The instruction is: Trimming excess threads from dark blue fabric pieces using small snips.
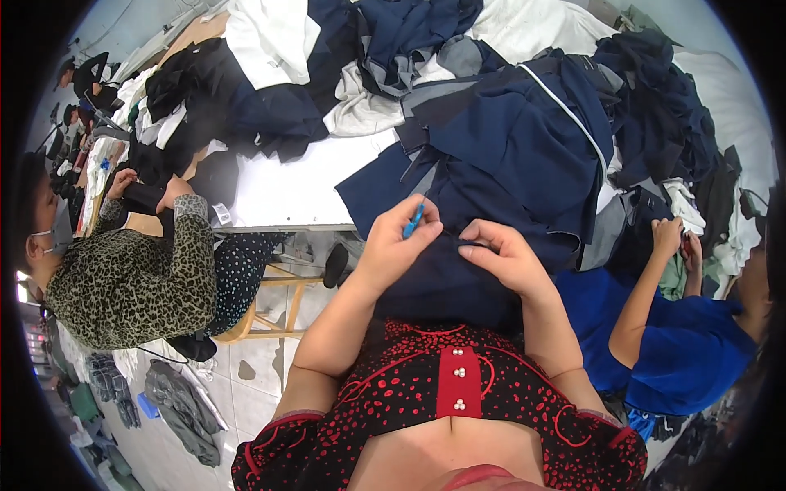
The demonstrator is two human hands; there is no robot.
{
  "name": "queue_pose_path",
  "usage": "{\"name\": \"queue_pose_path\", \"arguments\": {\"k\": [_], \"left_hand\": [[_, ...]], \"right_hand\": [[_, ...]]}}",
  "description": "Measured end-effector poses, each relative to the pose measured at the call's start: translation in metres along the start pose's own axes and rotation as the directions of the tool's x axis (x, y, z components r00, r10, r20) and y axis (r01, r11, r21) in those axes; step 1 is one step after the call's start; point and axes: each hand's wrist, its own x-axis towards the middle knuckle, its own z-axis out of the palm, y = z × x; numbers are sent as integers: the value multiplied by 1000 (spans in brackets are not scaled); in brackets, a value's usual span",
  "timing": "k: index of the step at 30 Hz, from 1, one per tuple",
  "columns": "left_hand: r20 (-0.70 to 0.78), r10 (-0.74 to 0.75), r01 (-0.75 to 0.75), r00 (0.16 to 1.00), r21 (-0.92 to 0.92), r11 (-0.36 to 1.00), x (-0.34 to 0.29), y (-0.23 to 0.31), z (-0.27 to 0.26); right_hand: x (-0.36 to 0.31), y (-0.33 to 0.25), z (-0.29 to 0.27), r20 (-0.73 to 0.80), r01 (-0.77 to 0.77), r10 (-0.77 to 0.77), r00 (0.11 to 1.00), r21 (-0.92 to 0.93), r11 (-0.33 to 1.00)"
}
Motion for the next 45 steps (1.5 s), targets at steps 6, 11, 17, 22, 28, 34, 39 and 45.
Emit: {"name": "queue_pose_path", "arguments": {"k": [6, 11, 17, 22, 28, 34, 39, 45], "left_hand": [[111, -102, 131, 989, -293, 947, -6, 7, 6], [106, -64, 82, 992, -178, 981, -7, 11, 1], [106, -71, 75, 992, -33, 997, -11, 22, -5], [136, 94, -118, 986, 176, 977, -14, 32, -1], [112, 47, -76, 993, 277, 958, -17, 24, -2], [51, -44, 41, 998, 57, 998, -14, 19, -8], [59, -90, 91, 994, -21, 996, -11, 14, -12], [-39, -50, 57, 998, 218, 974, -13, 23, -19]], "right_hand": [[4, 1, 5, -106, 171, -185, 977, -123, 977], [8, 2, 11, 19, 149, -148, 989, -138, 979], [5, 2, 11, 73, 130, -125, 990, -75, 989], [9, 2, 16, 74, 132, -127, 989, -63, 989], [13, 9, 5, 250, 429, -369, 895, -263, 864], [3, -1, 18, 67, 103, -112, 991, 127, 987], [2, -2, 12, 174, 180, -167, 970, -57, 982], [3, -3, 14, 114, 264, -256, 960, -67, 962]]}}
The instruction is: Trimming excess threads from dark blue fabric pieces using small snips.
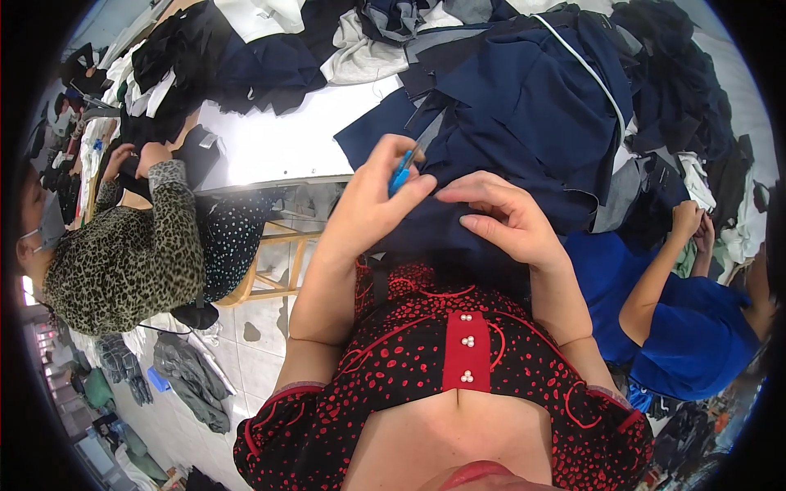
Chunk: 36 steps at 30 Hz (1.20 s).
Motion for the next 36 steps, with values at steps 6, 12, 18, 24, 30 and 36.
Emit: {"name": "queue_pose_path", "arguments": {"k": [6, 12, 18, 24, 30, 36], "left_hand": [[138, 0, -17, 990, 123, 992, -23, 8, -22], [261, -22, -35, 965, 213, 976, -18, 9, -15], [318, 29, -39, 948, 23, 999, -8, -5, -6], [338, -11, 32, 941, -57, 998, -9, 4, -7], [336, -18, 36, 942, -48, 998, -6, -3, -7], [283, -55, 119, 957, -213, 970, 2, -11, -27]], "right_hand": [[-6, 2, -4, -92, 2, -4, 996, -29, 1000], [-6, 4, -4, -83, 26, -27, 996, -11, 1000], [-5, 11, -3, -54, 59, -56, 997, 65, 996], [-6, 15, -1, -45, 51, -47, 998, 91, 995], [-7, 11, -5, -39, 17, -16, 999, 22, 1000], [3, 3, -14, -62, 14, -13, 998, 10, 1000]]}}
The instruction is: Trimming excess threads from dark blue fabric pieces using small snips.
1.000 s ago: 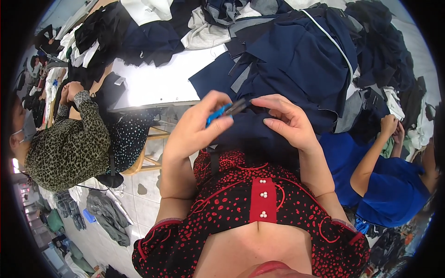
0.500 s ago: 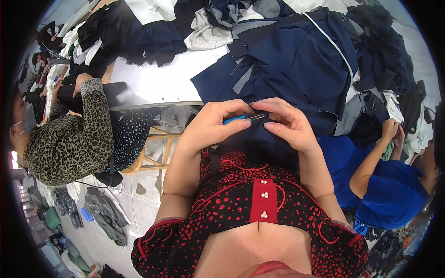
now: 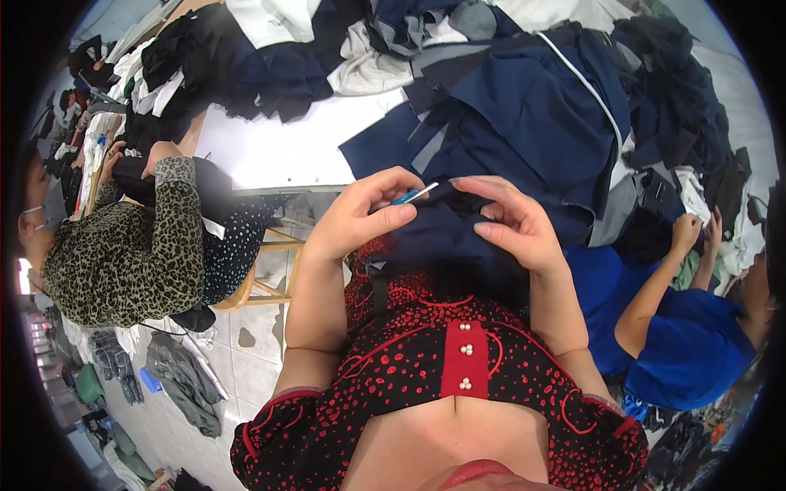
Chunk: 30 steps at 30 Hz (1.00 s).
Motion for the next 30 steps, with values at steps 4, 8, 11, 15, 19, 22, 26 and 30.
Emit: {"name": "queue_pose_path", "arguments": {"k": [4, 8, 11, 15, 19, 22, 26, 30], "left_hand": [[-74, -106, 85, 992, -241, 967, 9, -15, 4], [211, -61, 155, 976, -466, 871, 29, -56, 17], [235, -94, 198, 967, -473, 858, 30, -62, 29], [-144, 69, -120, 987, -381, 917, 23, -46, 28], [-497, 38, -460, 867, -769, 443, 4, 9, -27], [-686, 65, -612, 725, -598, 517, 0, 14, -38], [-494, 25, -222, 869, -344, 913, 20, -34, 8], [-272, 501, -302, 822, 537, 788, 51, -155, 54]], "right_hand": [[9, 2, 5, 55, 33, -23, 998, -193, 981], [9, -3, 15, -25, 32, -38, 999, -192, 981], [10, -9, -3, 6, 19, -18, 1000, -373, 928], [27, -19, 4, 17, 168, -177, 984, -399, 901], [32, -35, -12, -237, 205, -342, 909, -461, 864], [0, -52, -31, 49, -31, 48, 998, -297, 954], [-20, -41, 10, 247, -230, 310, 918, -307, 924], [-19, -32, 7, 254, 82, -21, 967, -231, 969]]}}
